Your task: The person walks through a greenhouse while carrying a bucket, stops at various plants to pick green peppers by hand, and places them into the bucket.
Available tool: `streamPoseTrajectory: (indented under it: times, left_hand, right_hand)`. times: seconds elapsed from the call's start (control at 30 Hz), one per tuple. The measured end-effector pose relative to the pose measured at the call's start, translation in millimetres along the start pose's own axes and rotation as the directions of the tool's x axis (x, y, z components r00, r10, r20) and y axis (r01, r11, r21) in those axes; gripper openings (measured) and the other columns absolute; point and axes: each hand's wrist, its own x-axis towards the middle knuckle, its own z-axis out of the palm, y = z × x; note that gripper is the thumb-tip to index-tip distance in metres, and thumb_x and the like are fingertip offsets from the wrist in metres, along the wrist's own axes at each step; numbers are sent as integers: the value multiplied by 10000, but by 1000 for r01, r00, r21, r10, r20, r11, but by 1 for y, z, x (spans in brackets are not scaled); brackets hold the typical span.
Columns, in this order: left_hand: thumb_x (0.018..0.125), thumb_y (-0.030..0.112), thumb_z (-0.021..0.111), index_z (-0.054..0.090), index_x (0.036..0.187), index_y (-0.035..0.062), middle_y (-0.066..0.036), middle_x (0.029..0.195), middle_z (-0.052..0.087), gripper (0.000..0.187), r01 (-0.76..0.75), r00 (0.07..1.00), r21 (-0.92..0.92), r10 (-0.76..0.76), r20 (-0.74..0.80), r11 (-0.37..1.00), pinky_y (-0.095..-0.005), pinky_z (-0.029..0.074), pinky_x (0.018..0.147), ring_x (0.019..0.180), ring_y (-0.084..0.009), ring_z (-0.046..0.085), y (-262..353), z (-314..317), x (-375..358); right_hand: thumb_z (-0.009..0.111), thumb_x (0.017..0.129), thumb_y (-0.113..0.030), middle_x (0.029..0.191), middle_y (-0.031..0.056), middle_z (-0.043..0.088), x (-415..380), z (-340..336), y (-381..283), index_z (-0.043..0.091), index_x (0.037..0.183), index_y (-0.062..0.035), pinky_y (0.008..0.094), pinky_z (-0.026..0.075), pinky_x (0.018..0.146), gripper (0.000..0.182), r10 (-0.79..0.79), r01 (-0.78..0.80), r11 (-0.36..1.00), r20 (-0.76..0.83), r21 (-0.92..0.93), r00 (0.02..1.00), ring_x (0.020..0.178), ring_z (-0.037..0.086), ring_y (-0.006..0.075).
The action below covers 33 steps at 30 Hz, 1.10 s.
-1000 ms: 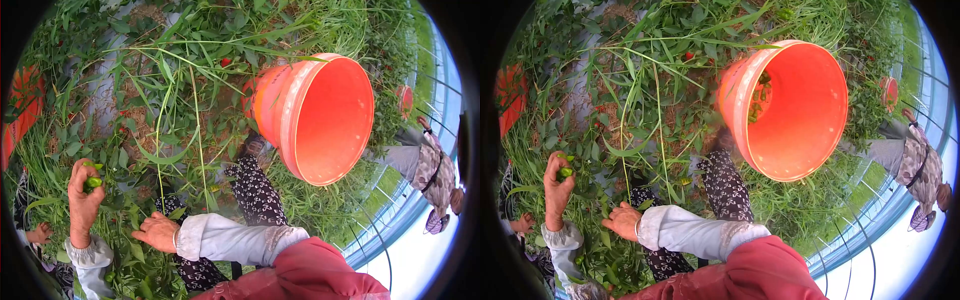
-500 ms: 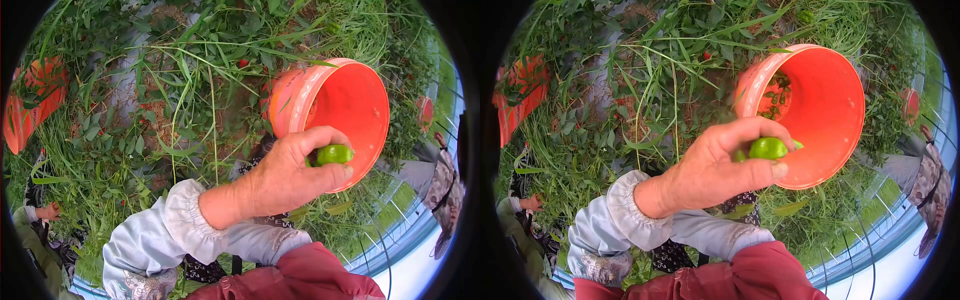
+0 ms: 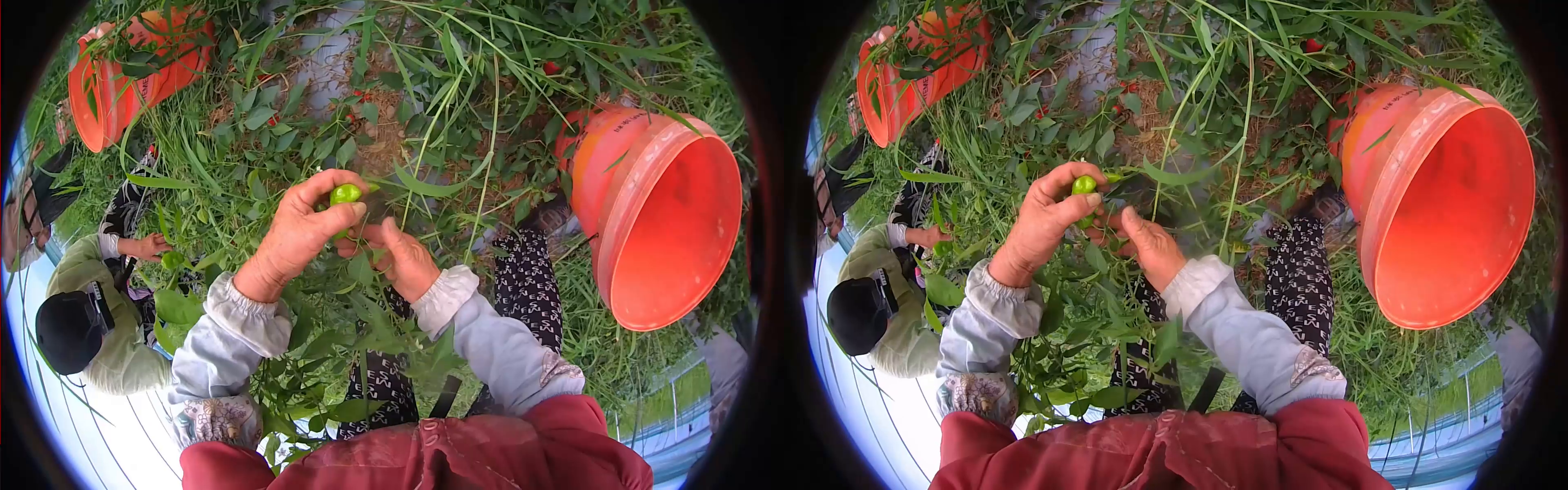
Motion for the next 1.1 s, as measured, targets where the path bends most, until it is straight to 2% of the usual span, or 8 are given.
streamPoseTrajectory:
  times: [0.13, 0.27, 0.33, 0.4, 0.6, 0.87, 1.0, 1.1]
  left_hand:
    - [785, 48, 602, 560, 995, 49, 11, 790, 543, 214, -74, 996, 92, 79, -50, 993, -207, 443, 490, 610, -59, 519, -8, 14, 1]
    - [763, 39, 610, 565, 983, 59, -18, 789, 546, 225, -372, 898, 278, 419, -133, 886, -221, 436, 495, 580, -77, 514, -11, 36, 11]
    - [722, 40, 623, 570, 968, 66, -66, 850, 551, 253, -637, 655, 545, 755, 9, 546, -278, 476, 593, 703, -152, 565, -7, 54, 25]
    - [655, 48, 647, 580, 952, 81, -111, 911, 535, 306, -601, 704, 584, 707, 64, 546, -317, 476, 686, 814, -240, 565, 3, 79, 21]
    - [618, 105, 686, 573, 964, 132, -134, 936, 499, 364, -885, 367, 402, 884, 288, 237, -331, 482, 599, 751, -283, 568, 61, 164, 18]
    - [659, 158, 628, 537, 881, 21, -209, 965, 436, 276, -867, 437, -96, 839, 324, 489, -438, 440, 728, 854, -352, 509, 103, 344, 27]
    - [699, 184, 597, 552, 857, -10, -263, 1098, 412, 253, -891, 300, 381, 951, 79, 249, -451, 420, 797, 920, -367, 504, 91, 329, 44]
    - [734, 137, 581, 562, 804, 11, -184, 934, 537, 145, -915, 401, 154, 811, 426, 372, -401, 459, 700, 849, -316, 555, 96, 252, 50]
  right_hand:
    - [434, 936, -329, 1051, 40, 591, 12, -7, 16, 558, 1132, -55, 291, 409, 833, 359, -110, 133, 899, 78, -418, 991, 963, 509, 102]
    - [511, 907, -198, 1018, 3, 591, 2, 11, 11, 585, 1050, -46, 260, 403, 825, 222, -123, 154, 977, -208, 144, 970, 936, 513, 94]
    - [506, 900, -238, 1146, 27, 533, 3, 1, 18, 524, 1151, -66, 319, 367, 944, 305, -184, 227, 897, -148, 380, 972, 1109, 461, 156]
    - [497, 903, -240, 1111, 31, 545, 2, -5, 15, 536, 1123, -61, 313, 371, 930, 286, -210, 242, 873, -122, 423, 970, 1077, 470, 151]
    - [471, 911, -245, 1005, 42, 582, -6, -4, 19, 572, 1037, -46, 297, 382, 889, 256, -128, 123, 991, -124, -48, 984, 983, 499, 136]
    - [436, 921, -251, 865, 56, 630, -9, 11, 27, 620, 923, -26, 276, 397, 834, 291, -37, 23, 865, -19, -501, 999, 856, 538, 116]
    - [447, 917, -237, 850, 61, 641, -9, 12, 24, 630, 910, -31, 267, 414, 793, 276, 27, -56, 829, -59, -556, 998, 804, 553, 113]
    - [482, 893, -232, 880, 57, 640, -9, 7, 43, 630, 893, -52, 286, 457, 670, 233, 10, -83, 784, -121, -616, 993, 726, 576, 125]
